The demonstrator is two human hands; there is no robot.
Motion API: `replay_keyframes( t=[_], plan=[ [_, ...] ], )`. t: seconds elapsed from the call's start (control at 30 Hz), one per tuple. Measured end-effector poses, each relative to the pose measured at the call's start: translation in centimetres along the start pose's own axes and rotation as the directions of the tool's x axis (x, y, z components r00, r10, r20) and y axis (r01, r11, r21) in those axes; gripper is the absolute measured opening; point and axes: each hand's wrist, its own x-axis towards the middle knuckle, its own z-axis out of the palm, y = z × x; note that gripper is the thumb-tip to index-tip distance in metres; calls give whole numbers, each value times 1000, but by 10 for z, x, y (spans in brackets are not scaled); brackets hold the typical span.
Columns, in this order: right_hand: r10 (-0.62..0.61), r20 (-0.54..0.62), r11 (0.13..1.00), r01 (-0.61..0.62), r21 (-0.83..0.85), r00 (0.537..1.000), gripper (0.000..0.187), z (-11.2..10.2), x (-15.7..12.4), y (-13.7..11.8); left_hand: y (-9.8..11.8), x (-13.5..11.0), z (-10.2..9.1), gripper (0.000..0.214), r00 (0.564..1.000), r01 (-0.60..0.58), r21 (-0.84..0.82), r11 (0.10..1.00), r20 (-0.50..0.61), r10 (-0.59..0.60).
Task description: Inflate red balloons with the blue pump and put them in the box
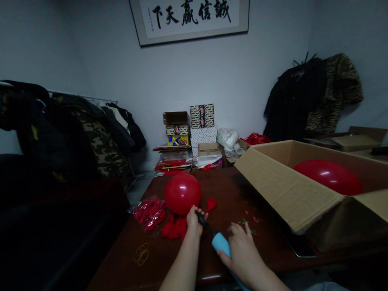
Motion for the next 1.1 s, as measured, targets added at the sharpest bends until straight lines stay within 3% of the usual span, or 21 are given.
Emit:
replay_keyframes(
  t=[0.17, 0.3, 0.5, 0.73, 0.9, 1.1],
  plan=[
    [1, -9, 1000, -1, -10, 1000, 46, 10, 29, -12, -2, -2, 0, 18, 999, -3, 11, 1000, 35, 3],
    [4, -12, 999, -3, 38, 1000, 47, 23, 32, -18, 4, 1, -2, 20, 998, -48, 48, 998, 31, 46],
    [-8, -15, 998, 9, 61, 1000, 44, 21, 11, -12, 17, 5, -2, 20, 992, -101, 56, 993, 82, 96],
    [-10, 39, 998, 7, 66, 999, 43, 6, -22, 6, 48, 15, 2, 19, 990, -133, 25, 991, 58, 131],
    [-45, 49, 996, 42, 74, 998, 45, -9, -33, 9, 68, 12, 16, 19, 982, -163, 29, 986, 104, 159],
    [-37, 62, 996, 31, 83, 997, 47, -14, -34, 4, 66, 8, 22, 21, 983, -122, -18, 992, 134, 124]
  ],
)
